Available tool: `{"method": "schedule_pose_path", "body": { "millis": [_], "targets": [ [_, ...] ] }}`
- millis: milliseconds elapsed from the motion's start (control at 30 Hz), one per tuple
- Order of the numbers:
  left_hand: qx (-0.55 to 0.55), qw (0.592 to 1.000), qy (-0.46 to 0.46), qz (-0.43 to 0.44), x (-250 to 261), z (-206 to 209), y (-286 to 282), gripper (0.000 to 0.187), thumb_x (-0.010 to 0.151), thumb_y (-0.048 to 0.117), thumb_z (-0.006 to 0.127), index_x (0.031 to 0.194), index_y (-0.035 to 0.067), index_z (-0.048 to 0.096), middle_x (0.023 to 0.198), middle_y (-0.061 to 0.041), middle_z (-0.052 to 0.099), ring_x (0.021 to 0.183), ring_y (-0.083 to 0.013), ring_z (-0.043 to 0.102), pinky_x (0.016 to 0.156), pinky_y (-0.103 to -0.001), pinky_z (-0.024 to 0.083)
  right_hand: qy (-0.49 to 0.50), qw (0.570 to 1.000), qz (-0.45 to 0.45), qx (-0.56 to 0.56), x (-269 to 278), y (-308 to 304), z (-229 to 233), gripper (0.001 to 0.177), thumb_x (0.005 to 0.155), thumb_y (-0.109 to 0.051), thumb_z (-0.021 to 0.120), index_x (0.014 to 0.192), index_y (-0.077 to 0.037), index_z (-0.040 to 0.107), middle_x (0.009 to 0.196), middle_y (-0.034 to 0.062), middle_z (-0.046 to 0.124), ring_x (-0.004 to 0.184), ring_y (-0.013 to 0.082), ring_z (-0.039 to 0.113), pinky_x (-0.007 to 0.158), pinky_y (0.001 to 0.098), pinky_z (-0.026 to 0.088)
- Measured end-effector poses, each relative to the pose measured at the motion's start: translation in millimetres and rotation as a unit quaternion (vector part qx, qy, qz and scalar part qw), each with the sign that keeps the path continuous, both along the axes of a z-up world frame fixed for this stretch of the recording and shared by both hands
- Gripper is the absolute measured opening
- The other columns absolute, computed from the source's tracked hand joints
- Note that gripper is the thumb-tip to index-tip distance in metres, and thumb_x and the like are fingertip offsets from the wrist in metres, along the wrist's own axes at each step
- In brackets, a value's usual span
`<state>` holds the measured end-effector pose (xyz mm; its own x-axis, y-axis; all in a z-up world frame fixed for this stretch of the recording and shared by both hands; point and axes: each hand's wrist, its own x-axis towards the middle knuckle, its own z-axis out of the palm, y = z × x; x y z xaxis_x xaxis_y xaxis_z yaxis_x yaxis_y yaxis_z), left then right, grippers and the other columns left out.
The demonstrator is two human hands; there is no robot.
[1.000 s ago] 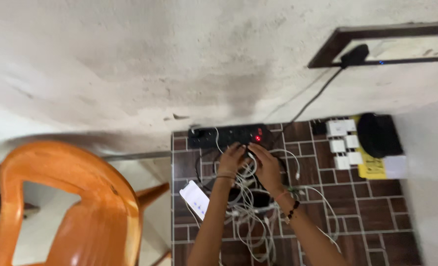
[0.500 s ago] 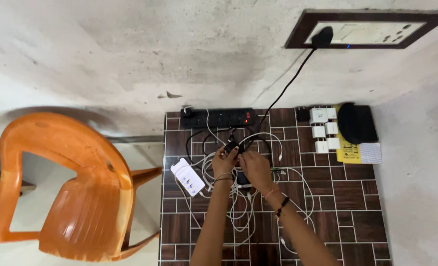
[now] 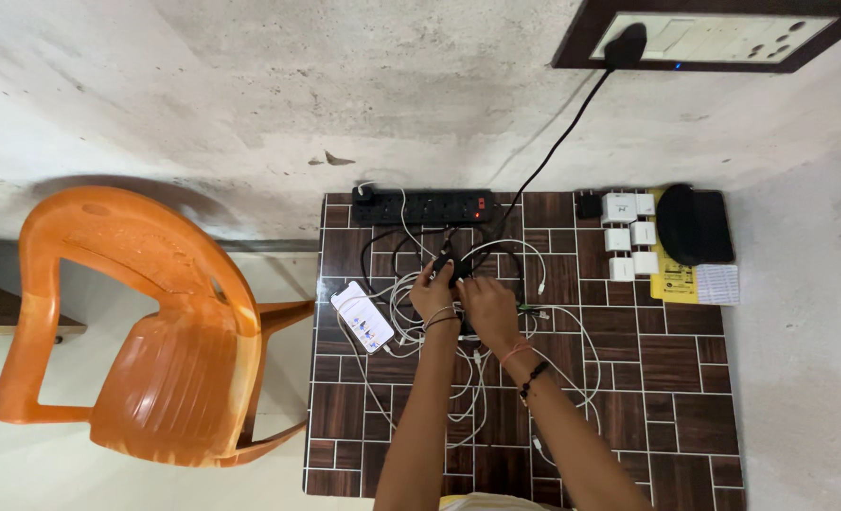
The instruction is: The person organizes a cluttered table by arranging white charging adapters in a row, plugging a black power bank into a power strip, and coiling multiple white and black cables. They also handle a smartphone and a yellow notepad during the process.
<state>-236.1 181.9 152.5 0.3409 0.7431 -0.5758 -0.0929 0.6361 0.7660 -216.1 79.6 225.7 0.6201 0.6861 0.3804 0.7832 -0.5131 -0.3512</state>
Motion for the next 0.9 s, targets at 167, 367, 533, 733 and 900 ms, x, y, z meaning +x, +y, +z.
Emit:
{"method": "schedule_pose_path", "body": {
  "millis": [167,367,533,733,900],
  "targets": [
    [0.012,0.998,0.033,0.044,21.4,-45.9,-18.0,0.04,0.074,0.006,0.086,0.111,-0.003,0.076,0.079,-0.006,0.068,0.059,-0.0111,0.057,0.05,-0.025,0.045,0.016,1.0,-0.027,0.004,2.3,-7.2,-4.6,0.018,0.096,-0.016,0.065,0.083,-0.003,0.066,0.077,0.012,0.064,0.076,0.0312,0.066,0.062,0.0425,0.053],
    [0.125,0.989,0.04,0.074,17.7,-77.6,54.5,0.033,0.084,0.014,0.083,0.109,-0.006,0.076,0.091,-0.01,0.076,0.074,-0.0179,0.07,0.062,-0.028,0.056,0.027,0.999,-0.041,-0.003,-24.5,-34.8,7.1,0.022,0.098,-0.017,0.065,0.082,-0.002,0.07,0.075,0.0139,0.065,0.073,0.032,0.066,0.063,0.0427,0.054],
    [0.08,0.993,-0.057,-0.059,8.6,-25.6,70.6,0.044,0.085,0.008,0.082,0.125,0.0,0.067,0.099,-0.01,0.07,0.084,-0.0175,0.068,0.065,-0.032,0.06,0.128,0.985,-0.073,0.092,-30.2,-51.2,-37.4,0.018,0.098,-0.016,0.064,0.096,-0.005,0.077,0.086,0.0165,0.069,0.077,0.0333,0.067,0.079,0.0439,0.054],
    [0.012,0.992,-0.087,-0.089,-24.3,-8.3,59.8,0.046,0.086,0.01,0.079,0.127,-0.003,0.062,0.107,-0.009,0.071,0.092,-0.0191,0.071,0.072,-0.031,0.062,0.47,0.841,-0.211,0.166,5.7,-32.7,-83.5,0.024,0.105,-0.015,0.061,0.119,-0.001,0.074,0.102,0.0152,0.076,0.084,0.0267,0.071,0.083,0.0407,0.057],
    [-0.006,0.992,-0.096,-0.076,-43.1,-0.1,60.0,0.048,0.088,0.009,0.076,0.13,-0.006,0.058,0.109,-0.011,0.068,0.093,-0.0197,0.07,0.074,-0.033,0.063,0.643,0.672,-0.14,0.339,22.3,-26.0,-54.0,0.07,0.096,0.0,0.054,0.153,-0.016,0.018,0.144,0.0075,0.054,0.125,0.0207,0.063,0.106,0.0316,0.053]
  ]
}}
